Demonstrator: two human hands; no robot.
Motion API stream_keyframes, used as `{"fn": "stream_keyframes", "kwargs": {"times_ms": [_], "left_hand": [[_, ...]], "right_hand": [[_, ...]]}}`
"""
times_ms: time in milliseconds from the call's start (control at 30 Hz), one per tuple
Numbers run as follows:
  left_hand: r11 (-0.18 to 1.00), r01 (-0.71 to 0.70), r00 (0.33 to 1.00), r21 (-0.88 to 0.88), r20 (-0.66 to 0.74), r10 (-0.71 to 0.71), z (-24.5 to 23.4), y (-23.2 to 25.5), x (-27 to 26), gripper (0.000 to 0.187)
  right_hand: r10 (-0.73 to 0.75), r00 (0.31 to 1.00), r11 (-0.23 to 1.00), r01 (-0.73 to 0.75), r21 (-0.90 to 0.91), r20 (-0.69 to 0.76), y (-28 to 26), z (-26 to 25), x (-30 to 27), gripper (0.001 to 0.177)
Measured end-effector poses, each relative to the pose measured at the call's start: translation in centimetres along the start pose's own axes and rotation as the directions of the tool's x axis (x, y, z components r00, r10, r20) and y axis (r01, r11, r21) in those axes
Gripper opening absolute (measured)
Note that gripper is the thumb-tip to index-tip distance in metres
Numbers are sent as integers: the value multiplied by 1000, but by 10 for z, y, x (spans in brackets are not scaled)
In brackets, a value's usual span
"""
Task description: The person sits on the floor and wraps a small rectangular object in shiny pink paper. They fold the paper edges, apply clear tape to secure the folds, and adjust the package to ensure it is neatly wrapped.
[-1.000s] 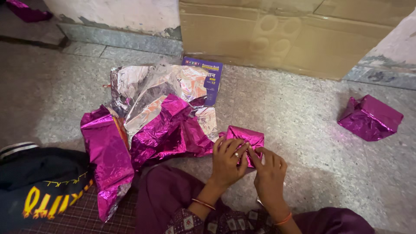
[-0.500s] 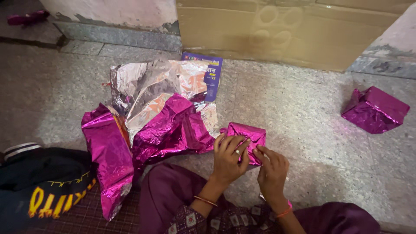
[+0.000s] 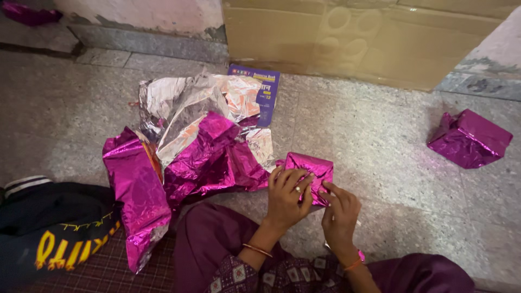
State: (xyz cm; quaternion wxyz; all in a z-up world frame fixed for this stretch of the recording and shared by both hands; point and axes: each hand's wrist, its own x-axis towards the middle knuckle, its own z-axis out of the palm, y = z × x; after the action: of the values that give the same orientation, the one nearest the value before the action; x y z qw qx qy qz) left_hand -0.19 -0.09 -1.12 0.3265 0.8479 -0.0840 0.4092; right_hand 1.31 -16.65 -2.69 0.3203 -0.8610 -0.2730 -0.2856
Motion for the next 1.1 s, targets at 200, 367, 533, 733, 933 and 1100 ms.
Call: {"fn": "stream_keyframes", "kwargs": {"times_ms": [200,367,533,733,933,1100], "left_hand": [[1000,6,1000,-9,6,-6,-2,0,-2,30],[1000,9,1000,9,3,-9,-2,-1,1,30],[1000,24,1000,5,16,-24,-1,0,-3,31],[1000,11,1000,3,-20,-11,-1,-3,1,31],[999,21,999,-42,-46,-23,0,-2,-6,30],[994,8,991,-107,-132,-22,-3,-5,-9,32]], "right_hand": [[41,999,999,-41,-18,28,-2,0,-3,72],[-89,993,991,95,-94,74,-2,7,4,64],[12,994,991,3,-131,111,-13,6,7,55],[403,869,831,-479,284,287,-10,-23,32,71],[238,968,884,-252,393,85,-22,-32,30,50],[265,962,875,-271,402,73,-29,-22,25,37]]}}
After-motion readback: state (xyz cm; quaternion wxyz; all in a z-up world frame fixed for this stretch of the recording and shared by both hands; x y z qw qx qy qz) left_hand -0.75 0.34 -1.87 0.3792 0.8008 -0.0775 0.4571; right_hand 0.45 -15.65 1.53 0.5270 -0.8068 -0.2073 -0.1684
